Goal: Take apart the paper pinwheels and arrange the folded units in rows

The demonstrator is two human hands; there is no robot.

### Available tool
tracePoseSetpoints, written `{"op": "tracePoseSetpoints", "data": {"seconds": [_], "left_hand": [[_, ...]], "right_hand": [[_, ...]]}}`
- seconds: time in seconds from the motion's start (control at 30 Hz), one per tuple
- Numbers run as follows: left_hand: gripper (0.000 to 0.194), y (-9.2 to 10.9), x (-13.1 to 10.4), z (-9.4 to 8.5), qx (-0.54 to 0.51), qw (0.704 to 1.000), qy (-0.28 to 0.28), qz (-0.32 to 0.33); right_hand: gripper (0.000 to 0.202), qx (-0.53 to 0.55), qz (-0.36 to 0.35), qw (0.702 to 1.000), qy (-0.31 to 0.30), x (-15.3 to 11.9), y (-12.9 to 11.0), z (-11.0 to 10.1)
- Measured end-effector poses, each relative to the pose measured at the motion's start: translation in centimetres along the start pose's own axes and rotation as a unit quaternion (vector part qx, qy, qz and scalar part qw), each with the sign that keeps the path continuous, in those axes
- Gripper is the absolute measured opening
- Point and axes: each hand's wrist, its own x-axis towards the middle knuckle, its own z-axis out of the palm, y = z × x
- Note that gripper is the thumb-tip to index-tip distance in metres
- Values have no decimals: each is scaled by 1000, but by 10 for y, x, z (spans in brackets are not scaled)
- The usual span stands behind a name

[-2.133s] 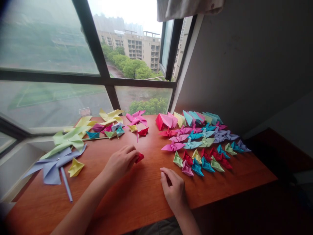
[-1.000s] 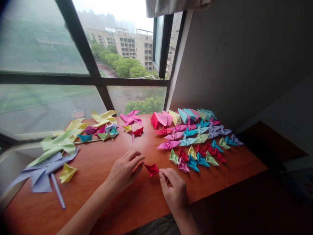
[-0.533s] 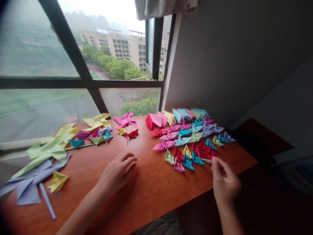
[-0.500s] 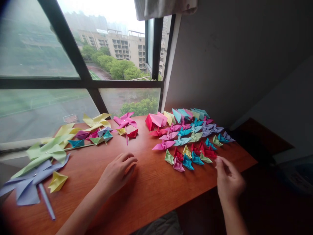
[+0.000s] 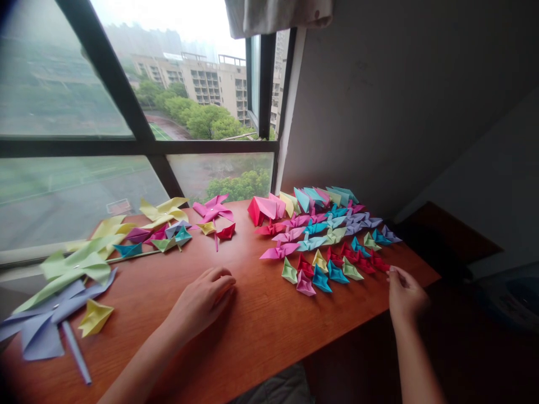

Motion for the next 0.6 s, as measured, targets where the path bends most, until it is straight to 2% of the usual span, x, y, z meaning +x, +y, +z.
{"op": "tracePoseSetpoints", "data": {"seconds": [0.3, 0.6], "left_hand": [[20, 2, 1, -1, 0, 1000, -5, 1], [21, 3, 1, -2, 5, 1000, -21, 0]], "right_hand": [[47, -35, 4, 999, -9, 2, -5, 0], [47, -43, -31, 999, 1, -2, -7, 1]]}}
